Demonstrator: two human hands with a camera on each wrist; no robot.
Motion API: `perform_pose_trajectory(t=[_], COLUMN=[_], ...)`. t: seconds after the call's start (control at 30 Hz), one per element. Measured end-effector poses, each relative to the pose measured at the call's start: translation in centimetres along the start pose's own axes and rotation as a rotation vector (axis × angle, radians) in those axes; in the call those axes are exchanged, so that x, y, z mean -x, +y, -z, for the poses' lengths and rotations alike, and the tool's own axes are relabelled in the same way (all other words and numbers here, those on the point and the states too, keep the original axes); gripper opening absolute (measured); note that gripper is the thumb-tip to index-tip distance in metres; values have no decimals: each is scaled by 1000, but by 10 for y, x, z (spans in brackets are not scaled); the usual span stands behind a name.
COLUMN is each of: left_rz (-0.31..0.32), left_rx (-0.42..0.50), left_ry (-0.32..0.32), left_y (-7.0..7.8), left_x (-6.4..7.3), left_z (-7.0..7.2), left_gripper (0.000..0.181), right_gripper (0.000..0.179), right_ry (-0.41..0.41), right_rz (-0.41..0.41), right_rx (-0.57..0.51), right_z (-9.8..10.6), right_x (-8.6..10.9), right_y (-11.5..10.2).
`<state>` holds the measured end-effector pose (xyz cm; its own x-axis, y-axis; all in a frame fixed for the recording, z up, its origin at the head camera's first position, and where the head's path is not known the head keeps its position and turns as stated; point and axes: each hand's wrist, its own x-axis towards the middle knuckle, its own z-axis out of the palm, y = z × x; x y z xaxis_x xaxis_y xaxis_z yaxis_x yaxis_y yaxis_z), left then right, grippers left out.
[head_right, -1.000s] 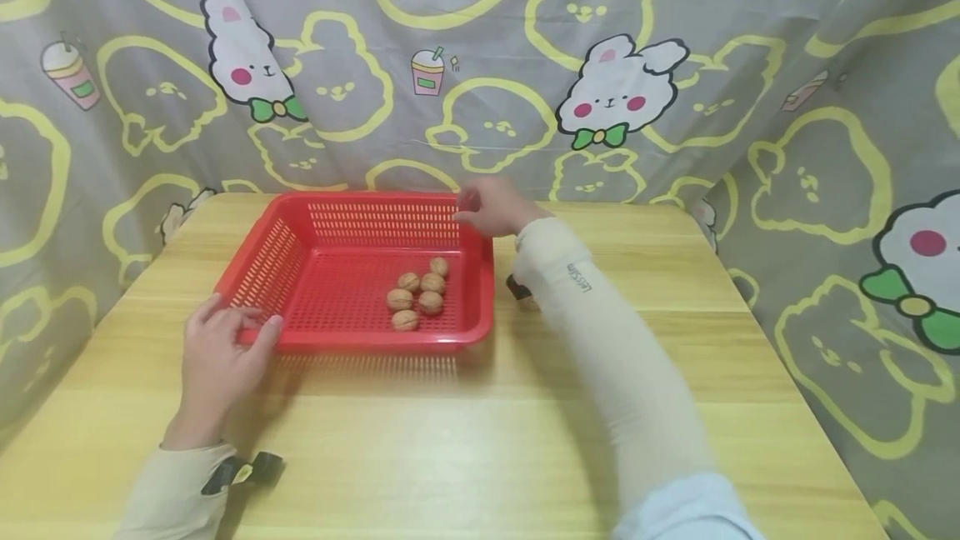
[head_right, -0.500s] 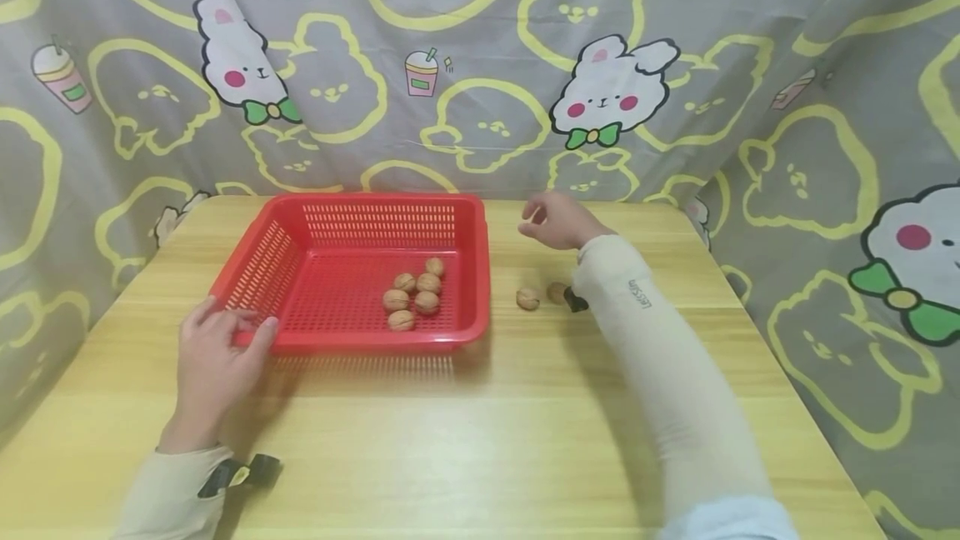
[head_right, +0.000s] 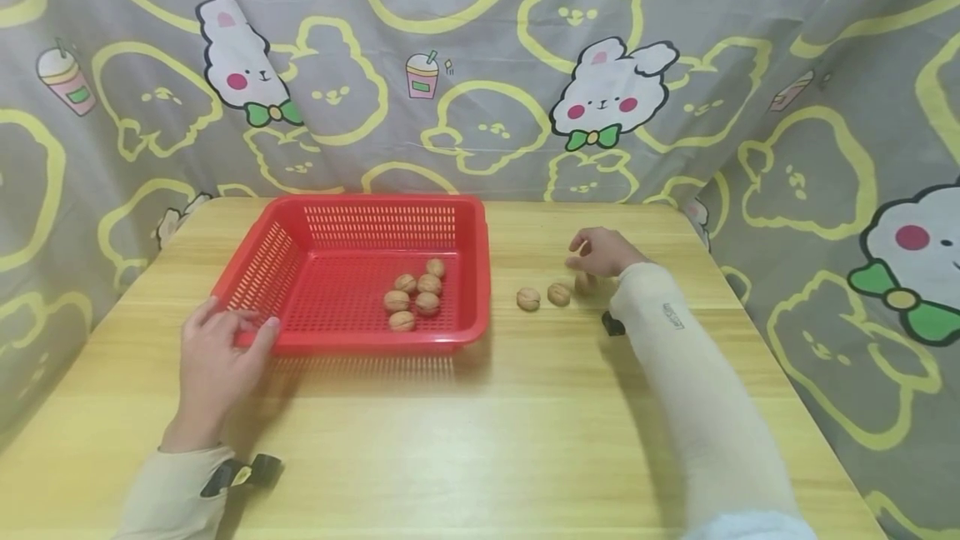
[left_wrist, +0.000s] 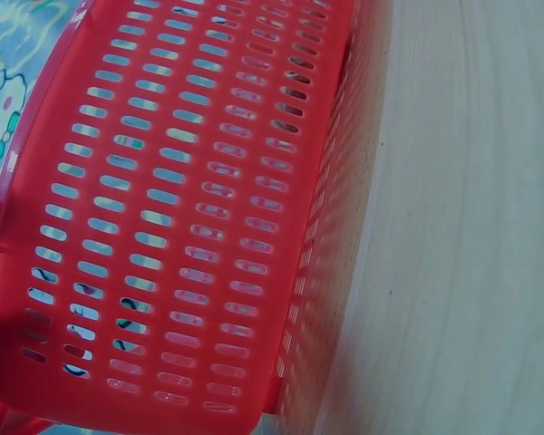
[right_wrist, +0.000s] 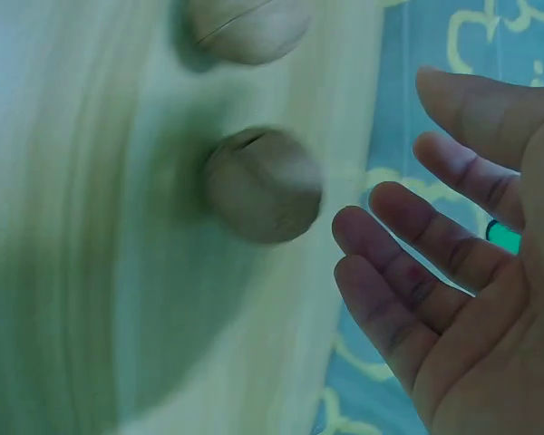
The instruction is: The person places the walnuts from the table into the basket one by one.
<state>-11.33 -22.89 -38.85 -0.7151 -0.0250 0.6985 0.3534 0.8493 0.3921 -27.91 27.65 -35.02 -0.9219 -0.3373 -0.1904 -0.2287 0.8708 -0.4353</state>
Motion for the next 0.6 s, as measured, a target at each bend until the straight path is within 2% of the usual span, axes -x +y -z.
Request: perform_pose_trajectory(t=[0.3, 0.6], left_rz=[23, 10], left_rx=[2, 0], left_ry=[-9, -5], left_y=[2, 1], left_x=[2, 1], left_z=[2, 0], left_gripper=[36, 37], right_gripper=[47, 40], right_ry=[-73, -48], right_rz=[-44, -25], right_rx=[-55, -77], right_z=[-13, -23], right_x=[10, 10], right_y=[23, 36])
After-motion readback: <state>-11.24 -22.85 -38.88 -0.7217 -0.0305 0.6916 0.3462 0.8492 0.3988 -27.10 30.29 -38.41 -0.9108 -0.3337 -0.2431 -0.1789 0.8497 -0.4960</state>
